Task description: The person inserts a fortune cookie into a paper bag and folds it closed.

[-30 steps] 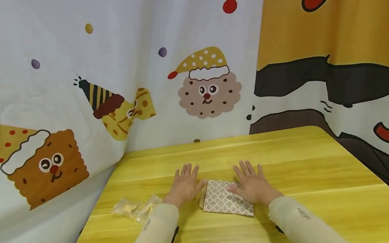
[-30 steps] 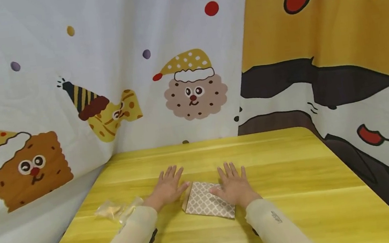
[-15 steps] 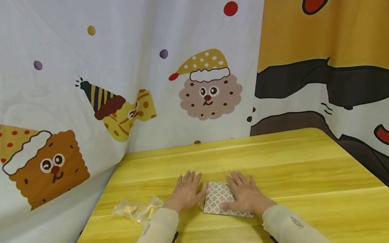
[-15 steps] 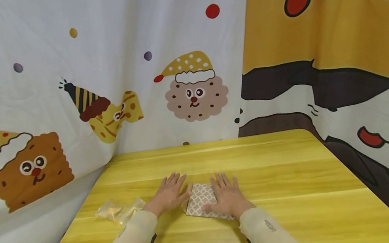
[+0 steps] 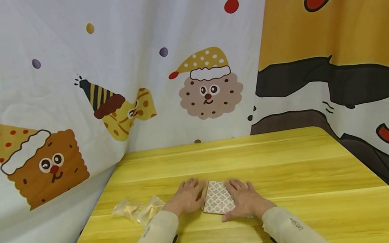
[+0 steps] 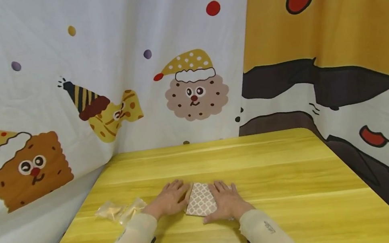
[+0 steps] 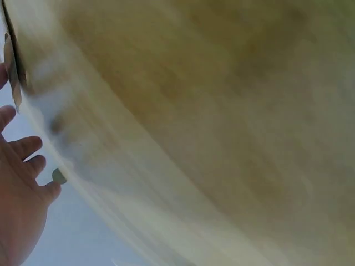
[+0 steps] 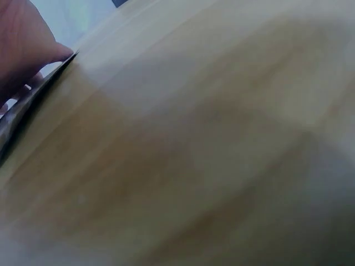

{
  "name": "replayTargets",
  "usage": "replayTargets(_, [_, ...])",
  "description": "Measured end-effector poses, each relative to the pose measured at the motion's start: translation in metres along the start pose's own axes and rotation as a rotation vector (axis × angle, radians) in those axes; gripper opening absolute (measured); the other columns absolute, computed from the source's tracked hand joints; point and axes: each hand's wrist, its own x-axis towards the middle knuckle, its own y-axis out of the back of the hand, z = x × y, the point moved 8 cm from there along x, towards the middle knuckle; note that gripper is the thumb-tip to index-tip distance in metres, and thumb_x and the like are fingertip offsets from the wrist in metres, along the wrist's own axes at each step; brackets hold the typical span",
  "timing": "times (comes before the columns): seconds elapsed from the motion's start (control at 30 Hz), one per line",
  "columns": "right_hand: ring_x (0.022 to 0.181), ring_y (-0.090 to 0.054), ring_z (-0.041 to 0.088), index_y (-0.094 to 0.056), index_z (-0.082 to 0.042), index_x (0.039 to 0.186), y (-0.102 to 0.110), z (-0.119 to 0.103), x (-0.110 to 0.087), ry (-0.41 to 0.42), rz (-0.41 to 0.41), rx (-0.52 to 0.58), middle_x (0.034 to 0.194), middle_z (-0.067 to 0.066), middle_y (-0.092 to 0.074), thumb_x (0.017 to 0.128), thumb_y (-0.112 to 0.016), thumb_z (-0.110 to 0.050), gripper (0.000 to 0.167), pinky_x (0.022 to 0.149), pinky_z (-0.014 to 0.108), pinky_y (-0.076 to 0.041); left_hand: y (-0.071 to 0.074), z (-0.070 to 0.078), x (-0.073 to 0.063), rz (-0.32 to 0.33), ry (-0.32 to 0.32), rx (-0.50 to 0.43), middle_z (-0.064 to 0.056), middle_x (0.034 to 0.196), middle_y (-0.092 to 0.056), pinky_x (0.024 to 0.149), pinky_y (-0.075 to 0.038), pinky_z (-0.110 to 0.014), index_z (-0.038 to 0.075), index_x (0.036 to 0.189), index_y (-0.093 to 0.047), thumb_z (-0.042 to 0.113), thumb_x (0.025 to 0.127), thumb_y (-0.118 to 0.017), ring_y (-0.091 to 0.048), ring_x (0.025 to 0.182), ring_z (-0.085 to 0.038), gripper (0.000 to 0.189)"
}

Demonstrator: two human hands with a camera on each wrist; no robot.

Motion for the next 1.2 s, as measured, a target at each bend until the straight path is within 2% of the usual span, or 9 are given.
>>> replayTargets(0.23, [0.145, -0.026, 0.035, -0.025, -0.004, 0.156, 0.006, 0.009, 0.002, 0.034, 0.029, 0.039, 0.159, 0.015, -0.028, 0.073, -0.07, -0.075, 0.118, 0.116, 0.059, -0.015, -0.01, -0.003, -0.003, -0.049, 0.025, 0.017, -0.015, 0.161, -0.024, 0.117, -0.019, -0.055, 0.022, 0.157, -0.033, 0.047, 0.106, -0.037, -0.019, 0.148, -0.033, 0.057])
replayTargets(0.33, [0.144, -0.028, 0.036, -0.026, -0.002, 0.156, 0.01, 0.01, 0.003, 0.042, 0.035, 0.072, 0.158, 0.016, -0.031, 0.075, -0.073, -0.07, 0.116, 0.117, 0.058, -0.015, -0.011, -0.004, -0.004, -0.06, 0.033, 0.026, -0.014, 0.162, -0.022, 0.117, -0.019, -0.055, 0.022, 0.157, -0.031, 0.048, 0.106, -0.037, -0.018, 0.149, -0.033, 0.058])
replayTargets(0.47, [0.144, -0.027, 0.037, -0.026, 0.0, 0.155, 0.011, 0.01, 0.003, 0.042, 0.038, 0.09, 0.158, 0.017, -0.03, 0.075, -0.074, -0.068, 0.115, 0.117, 0.058, -0.014, -0.006, -0.003, -0.004, -0.036, 0.022, 0.003, -0.016, 0.161, -0.024, 0.116, -0.019, -0.058, 0.019, 0.156, -0.035, 0.046, 0.105, -0.04, -0.019, 0.148, -0.036, 0.057])
replayTargets(0.67, [0.145, -0.026, 0.036, -0.03, 0.001, 0.154, 0.006, 0.011, 0.003, 0.032, 0.023, 0.082, 0.158, 0.016, -0.029, 0.075, -0.073, -0.069, 0.114, 0.117, 0.057, -0.013, 0.004, 0.001, -0.001, -0.004, 0.027, -0.08, -0.018, 0.156, -0.033, 0.116, -0.019, -0.059, 0.015, 0.149, -0.047, 0.042, 0.104, -0.047, -0.024, 0.146, -0.038, 0.053])
replayTargets(0.77, [0.145, -0.026, 0.037, -0.031, 0.0, 0.153, 0.005, 0.011, 0.003, 0.031, 0.019, 0.081, 0.159, 0.015, -0.029, 0.075, -0.072, -0.07, 0.113, 0.117, 0.057, -0.013, 0.011, 0.001, 0.003, 0.061, 0.033, -0.113, -0.018, 0.151, -0.041, 0.115, -0.023, -0.056, 0.01, 0.144, -0.052, 0.036, 0.104, -0.05, -0.031, 0.142, -0.037, 0.047])
replayTargets(0.9, [0.145, -0.027, 0.036, -0.032, 0.0, 0.153, 0.005, 0.011, 0.004, 0.029, 0.02, 0.075, 0.159, 0.014, -0.029, 0.076, -0.072, -0.07, 0.112, 0.117, 0.057, -0.013, 0.021, 0.002, 0.007, 0.175, 0.029, -0.193, -0.019, 0.143, -0.05, 0.113, -0.031, -0.052, 0.004, 0.137, -0.057, 0.029, 0.103, -0.053, -0.041, 0.136, -0.037, 0.042])
replayTargets(1.03, [0.145, -0.027, 0.036, -0.032, 0.0, 0.153, 0.006, 0.011, 0.003, 0.026, 0.014, 0.07, 0.159, 0.014, -0.029, 0.076, -0.072, -0.069, 0.112, 0.117, 0.057, -0.013, 0.028, 0.004, 0.006, 0.238, 0.022, -0.335, -0.019, 0.135, -0.057, 0.108, -0.038, -0.05, 0.002, 0.133, -0.06, 0.024, 0.102, -0.056, -0.049, 0.129, -0.037, 0.038])
replayTargets(1.2, [0.145, -0.027, 0.036, -0.032, 0.001, 0.153, 0.006, 0.01, 0.003, 0.032, 0.017, 0.071, 0.159, 0.015, -0.029, 0.076, -0.072, -0.069, 0.111, 0.117, 0.058, -0.013, 0.027, 0.009, 0.006, 0.263, 0.033, -0.545, -0.014, 0.11, -0.066, 0.084, -0.053, -0.043, -0.001, 0.131, -0.06, 0.017, 0.102, -0.057, -0.062, 0.1, -0.028, 0.035])
